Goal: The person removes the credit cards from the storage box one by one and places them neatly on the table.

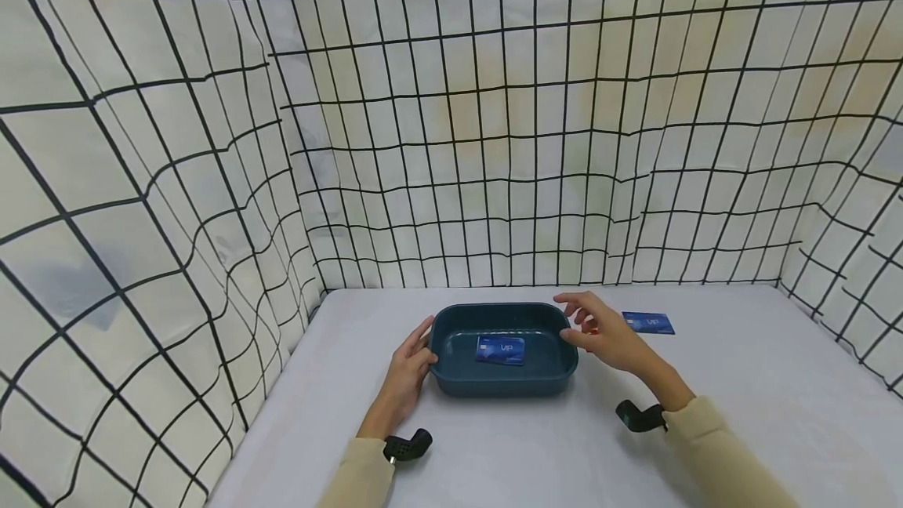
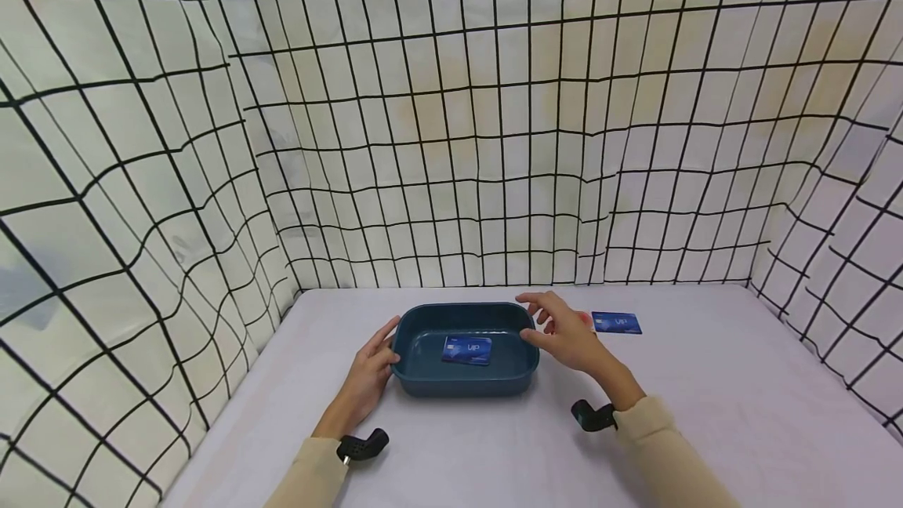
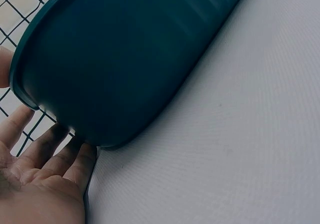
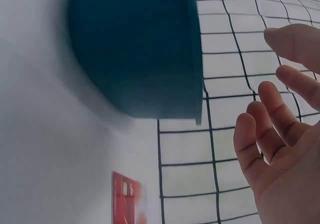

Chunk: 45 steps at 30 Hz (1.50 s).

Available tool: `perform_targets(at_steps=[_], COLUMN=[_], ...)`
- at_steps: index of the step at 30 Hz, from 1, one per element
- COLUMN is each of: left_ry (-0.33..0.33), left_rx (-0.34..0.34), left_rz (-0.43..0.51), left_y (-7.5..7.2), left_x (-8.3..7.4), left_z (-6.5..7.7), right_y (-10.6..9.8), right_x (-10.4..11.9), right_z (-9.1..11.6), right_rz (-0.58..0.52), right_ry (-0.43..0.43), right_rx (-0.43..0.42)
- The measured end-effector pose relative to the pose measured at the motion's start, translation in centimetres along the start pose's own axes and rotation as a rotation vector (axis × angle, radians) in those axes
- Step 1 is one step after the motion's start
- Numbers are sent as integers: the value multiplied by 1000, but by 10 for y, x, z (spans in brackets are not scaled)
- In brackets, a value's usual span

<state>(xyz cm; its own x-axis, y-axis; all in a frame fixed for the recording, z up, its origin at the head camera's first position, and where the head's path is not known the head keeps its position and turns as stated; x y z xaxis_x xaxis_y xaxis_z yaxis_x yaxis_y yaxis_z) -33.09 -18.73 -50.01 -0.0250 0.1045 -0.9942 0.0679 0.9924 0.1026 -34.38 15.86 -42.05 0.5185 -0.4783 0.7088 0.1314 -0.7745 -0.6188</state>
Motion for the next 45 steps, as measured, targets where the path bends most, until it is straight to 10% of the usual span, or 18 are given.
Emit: perform_targets(at_steps=[22, 45], left_ry=[3, 3], left_rx=[10, 7], left_rz=[14, 9], left_y=[-2, -2], left_x=[0, 2], left_z=[0, -3], right_y=[75, 101], right_x=[19, 2], right_z=[-36, -63], right_rz=[-1, 93], right_ry=[37, 211], right_rx=[93, 141])
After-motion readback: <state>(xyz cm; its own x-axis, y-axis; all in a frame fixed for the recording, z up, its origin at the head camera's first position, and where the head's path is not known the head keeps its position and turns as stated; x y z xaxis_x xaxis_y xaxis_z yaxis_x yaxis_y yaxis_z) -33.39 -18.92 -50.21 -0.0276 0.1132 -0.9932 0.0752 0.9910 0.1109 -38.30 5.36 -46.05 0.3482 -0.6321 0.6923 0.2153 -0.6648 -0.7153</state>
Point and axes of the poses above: each hand's wrist, its own z-axis away from the middle knuckle, its own y-axis out of the palm, x = y × z, the point moved 4 cm from there along -z, towards the middle knuckle, and after that the axes turned 2 degrees about -z, right-handed, at the moved point
